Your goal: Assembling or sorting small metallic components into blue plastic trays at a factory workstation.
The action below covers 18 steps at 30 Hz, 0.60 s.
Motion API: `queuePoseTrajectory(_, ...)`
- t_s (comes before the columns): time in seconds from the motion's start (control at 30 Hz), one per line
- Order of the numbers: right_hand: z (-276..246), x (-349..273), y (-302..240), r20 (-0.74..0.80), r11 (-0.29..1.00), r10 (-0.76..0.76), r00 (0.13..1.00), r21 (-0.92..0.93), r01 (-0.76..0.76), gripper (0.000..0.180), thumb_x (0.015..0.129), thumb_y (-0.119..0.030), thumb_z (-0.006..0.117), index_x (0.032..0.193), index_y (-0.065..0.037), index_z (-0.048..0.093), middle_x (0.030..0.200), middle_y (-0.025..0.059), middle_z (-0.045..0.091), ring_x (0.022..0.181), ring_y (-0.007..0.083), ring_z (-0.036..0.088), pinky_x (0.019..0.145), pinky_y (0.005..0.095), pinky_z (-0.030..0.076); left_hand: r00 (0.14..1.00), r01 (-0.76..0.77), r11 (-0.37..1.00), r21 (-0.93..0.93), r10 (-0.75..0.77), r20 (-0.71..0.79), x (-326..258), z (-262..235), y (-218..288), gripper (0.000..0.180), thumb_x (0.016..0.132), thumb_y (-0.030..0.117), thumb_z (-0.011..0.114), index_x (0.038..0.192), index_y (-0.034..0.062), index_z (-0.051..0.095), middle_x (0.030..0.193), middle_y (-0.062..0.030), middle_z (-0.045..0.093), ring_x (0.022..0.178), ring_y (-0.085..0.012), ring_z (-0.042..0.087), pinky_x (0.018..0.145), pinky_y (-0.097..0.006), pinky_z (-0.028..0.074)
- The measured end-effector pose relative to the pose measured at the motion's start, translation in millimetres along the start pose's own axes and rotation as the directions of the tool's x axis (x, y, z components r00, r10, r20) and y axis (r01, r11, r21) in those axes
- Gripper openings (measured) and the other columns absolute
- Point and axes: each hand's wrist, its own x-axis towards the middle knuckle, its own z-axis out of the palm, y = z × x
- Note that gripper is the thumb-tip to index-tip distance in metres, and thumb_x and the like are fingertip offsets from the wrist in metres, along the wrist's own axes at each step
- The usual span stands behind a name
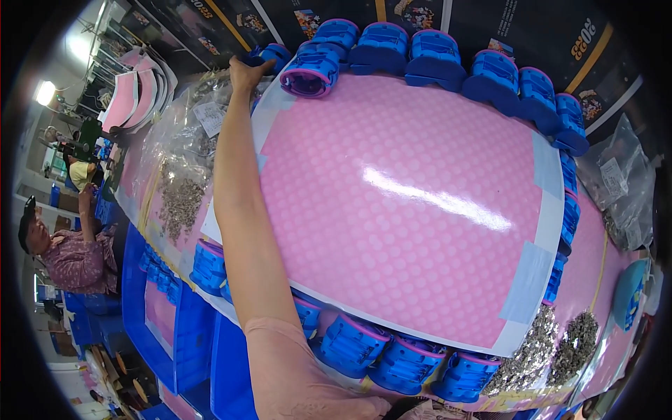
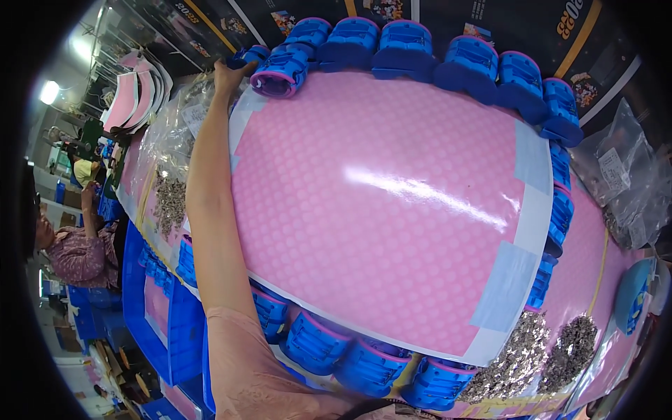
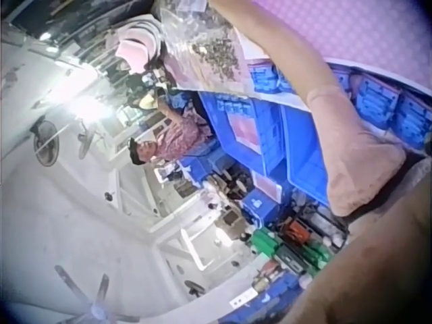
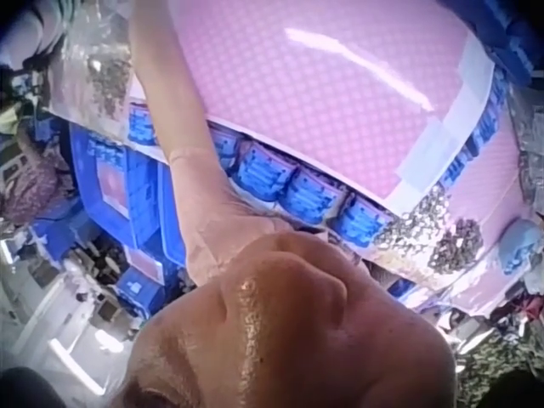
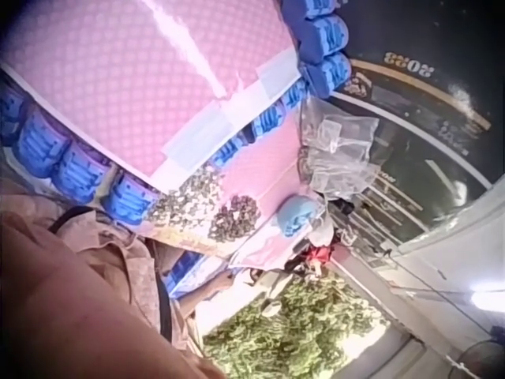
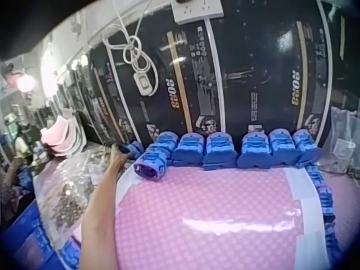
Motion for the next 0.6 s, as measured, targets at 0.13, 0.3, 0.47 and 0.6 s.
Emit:
queuePoseTrajectory(0.13, 5.9, 1.6, -7.6, -0.219, 0.472, 0.42, 0.881, -0.777, -0.418, 0.032, 0.081, -0.022, 0.059, 0.077, 0.009, 0.065, 0.069, 0.0258, 0.064, 0.056, 0.0358, 0.056, 0.056, 0.0496, 0.045, 0.985, 0.132, 0.991, -0.015, -0.13, 0.112, -17.9, 12.1, 25.9, 0.119, 0.054, 0.049, 0.092, 0.14, -0.0086, 0.032, 0.135, -0.0283, 0.05, 0.126, -0.0382, 0.051, 0.104, -0.042, 0.044)
queuePoseTrajectory(0.3, -0.7, -2.3, 7.6, -0.168, 0.56, 0.336, 0.927, -0.756, -0.34, 0.029, 0.079, -0.019, 0.059, 0.072, 0.009, 0.062, 0.063, 0.0237, 0.06, 0.051, 0.0342, 0.051, 0.052, 0.0486, 0.042, 0.999, 0.04, 0.998, -0.053, -0.039, 0.025, -34.8, -1.5, 39.4, 0.103, 0.059, 0.042, 0.091, 0.133, -0.0049, 0.038, 0.125, -0.0288, 0.056, 0.117, -0.0388, 0.057, 0.098, -0.043, 0.047)
queuePoseTrajectory(0.47, 0.9, 3.1, -3.5, -0.179, 0.629, 0.276, 0.944, -0.709, -0.318, 0.029, 0.08, -0.018, 0.06, 0.068, 0.008, 0.059, 0.061, 0.0215, 0.059, 0.049, 0.0325, 0.048, 0.05, 0.0473, 0.04, 0.981, -0.173, 0.983, -0.053, 0.167, -0.101, -44.0, -28.0, 72.6, 0.084, 0.065, 0.033, 0.088, 0.128, 0.0016, 0.042, 0.113, -0.0291, 0.061, 0.108, -0.0428, 0.061, 0.091, -0.046, 0.049)
queuePoseTrajectory(0.6, -12.7, 6.5, 26.0, -0.205, 0.656, 0.264, 0.942, -0.678, -0.332, 0.026, 0.08, -0.017, 0.061, 0.072, 0.008, 0.063, 0.063, 0.0218, 0.061, 0.052, 0.0323, 0.052, 0.051, 0.0461, 0.043, 0.748, -0.622, 0.774, 0.116, 0.631, -0.204, -63.8, -65.9, 105.8, 0.069, 0.076, 0.012, 0.078, 0.134, 0.0055, 0.042, 0.121, -0.0251, 0.055, 0.112, -0.0424, 0.056, 0.094, -0.045, 0.047)
